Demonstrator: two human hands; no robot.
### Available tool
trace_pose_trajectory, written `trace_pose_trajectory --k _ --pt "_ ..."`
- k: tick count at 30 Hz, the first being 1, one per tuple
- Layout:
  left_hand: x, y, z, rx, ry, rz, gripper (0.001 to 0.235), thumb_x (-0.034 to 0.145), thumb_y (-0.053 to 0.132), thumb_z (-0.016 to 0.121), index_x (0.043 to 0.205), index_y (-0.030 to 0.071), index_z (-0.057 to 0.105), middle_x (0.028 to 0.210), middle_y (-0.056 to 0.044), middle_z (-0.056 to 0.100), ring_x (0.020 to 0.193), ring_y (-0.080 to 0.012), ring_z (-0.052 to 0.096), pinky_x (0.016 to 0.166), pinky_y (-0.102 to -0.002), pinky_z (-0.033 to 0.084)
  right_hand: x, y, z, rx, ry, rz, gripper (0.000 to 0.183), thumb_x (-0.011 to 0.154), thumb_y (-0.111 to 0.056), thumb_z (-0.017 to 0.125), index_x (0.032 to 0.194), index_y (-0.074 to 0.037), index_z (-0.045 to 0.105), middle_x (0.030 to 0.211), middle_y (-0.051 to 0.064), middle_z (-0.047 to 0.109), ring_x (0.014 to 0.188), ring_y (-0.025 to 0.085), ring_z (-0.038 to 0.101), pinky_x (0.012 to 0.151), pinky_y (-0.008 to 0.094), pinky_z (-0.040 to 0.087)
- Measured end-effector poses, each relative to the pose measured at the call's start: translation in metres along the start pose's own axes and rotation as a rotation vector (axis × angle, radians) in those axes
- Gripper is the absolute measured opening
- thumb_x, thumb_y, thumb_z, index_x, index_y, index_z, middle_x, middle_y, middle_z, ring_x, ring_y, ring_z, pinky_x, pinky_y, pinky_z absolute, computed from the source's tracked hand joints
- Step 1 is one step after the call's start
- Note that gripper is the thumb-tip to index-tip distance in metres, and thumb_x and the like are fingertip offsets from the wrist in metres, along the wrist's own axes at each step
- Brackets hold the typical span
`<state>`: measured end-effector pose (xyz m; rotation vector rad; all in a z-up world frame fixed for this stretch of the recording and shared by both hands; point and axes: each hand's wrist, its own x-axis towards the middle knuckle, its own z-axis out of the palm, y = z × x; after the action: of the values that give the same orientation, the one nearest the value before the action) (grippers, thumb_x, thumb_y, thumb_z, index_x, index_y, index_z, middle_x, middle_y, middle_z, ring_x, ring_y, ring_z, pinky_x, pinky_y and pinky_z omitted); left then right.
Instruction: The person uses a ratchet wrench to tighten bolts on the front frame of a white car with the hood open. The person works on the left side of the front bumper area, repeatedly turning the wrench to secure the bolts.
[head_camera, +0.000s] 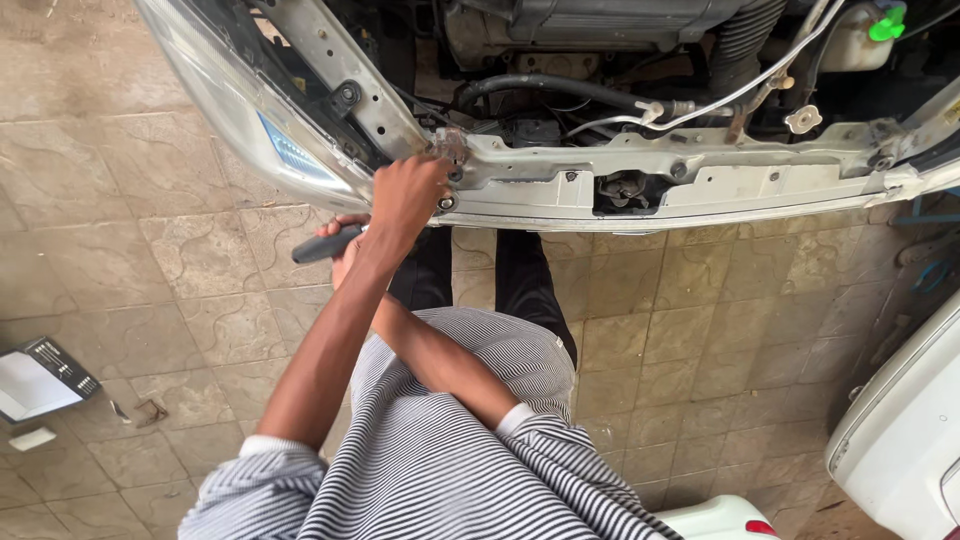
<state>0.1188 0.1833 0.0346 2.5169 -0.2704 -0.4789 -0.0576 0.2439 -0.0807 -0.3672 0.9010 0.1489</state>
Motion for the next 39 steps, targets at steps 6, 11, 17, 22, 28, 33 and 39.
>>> trace_pose_trajectory --k 6,11,17,22,28,33,39 --pt "-0.062 0.003 -0.043 -0.353 0.149 -0.226 0.020 0.097 0.022 0.071 0.115 0.016 0.073 0.109 -0.001 0.075 0.079 -0.0236 0.073 0.068 -0.038 0.055 -0.016 -0.097 -0.079 -0.699 0.164 -0.044 0.053 0.116 -0.047 0.044 0.089 -0.004 0.059 0.068 0.005 0.057 0.052 0.015 0.054 0.049 0.033 0.047" --pt "-0.091 -0.013 -0.036 -0.438 0.128 -0.259 0.019 0.101 0.023 0.066 0.116 0.013 0.073 0.112 -0.002 0.075 0.079 -0.0206 0.073 0.067 -0.037 0.054 -0.015 -0.257 -0.094 -2.124 -0.041 -0.266 0.056 0.102 -0.056 0.054 0.075 -0.011 0.073 0.048 0.009 0.056 0.042 0.023 0.057 0.043 0.039 0.041" --pt "-0.082 0.002 -0.004 -0.481 0.137 -0.263 0.037 0.090 0.030 0.075 0.123 0.012 0.072 0.112 -0.005 0.074 0.072 -0.0188 0.072 0.067 -0.035 0.056 0.002 -0.360 -0.018 -2.429 -0.582 -0.809 0.058 0.094 -0.064 0.058 0.072 -0.011 0.069 0.052 0.007 0.060 0.044 0.027 0.060 0.042 0.040 0.045" --pt "-0.073 0.007 0.015 -0.453 0.106 -0.343 0.039 0.086 0.031 0.080 0.120 0.011 0.075 0.099 -0.009 0.073 0.068 -0.0211 0.071 0.062 -0.040 0.053 0.044 -0.374 0.014 -2.640 -0.866 -0.757 0.063 0.093 -0.069 0.053 0.074 -0.010 0.068 0.052 0.005 0.061 0.038 0.024 0.060 0.038 0.039 0.044" --pt "-0.074 0.000 0.033 -0.415 0.157 -0.386 0.036 0.085 0.032 0.082 0.114 0.010 0.079 0.089 -0.015 0.073 0.065 -0.0294 0.069 0.060 -0.044 0.050 0.066 -0.379 0.025 -2.662 -1.043 -0.980 0.067 0.092 -0.075 0.050 0.071 -0.014 0.068 0.051 0.008 0.062 0.045 0.025 0.063 0.044 0.038 0.047" --pt "-0.074 0.004 0.040 -0.419 0.174 -0.411 0.035 0.086 0.033 0.081 0.111 0.009 0.079 0.084 -0.015 0.073 0.066 -0.0320 0.068 0.059 -0.044 0.049 0.073 -0.389 0.026 -2.690 -1.061 -0.877 0.070 0.092 -0.076 0.051 0.071 -0.012 0.068 0.052 0.007 0.063 0.044 0.024 0.063 0.043 0.038 0.046" --pt "-0.069 0.003 0.033 -0.457 0.125 -0.476 0.036 0.085 0.035 0.080 0.112 0.011 0.079 0.066 -0.012 0.069 0.048 -0.0229 0.063 0.052 -0.041 0.046 0.072 -0.384 0.029 -2.709 -1.059 -0.935 0.071 0.093 -0.077 0.051 0.068 -0.012 0.066 0.048 0.006 0.060 0.038 0.021 0.059 0.039 0.036 0.044"
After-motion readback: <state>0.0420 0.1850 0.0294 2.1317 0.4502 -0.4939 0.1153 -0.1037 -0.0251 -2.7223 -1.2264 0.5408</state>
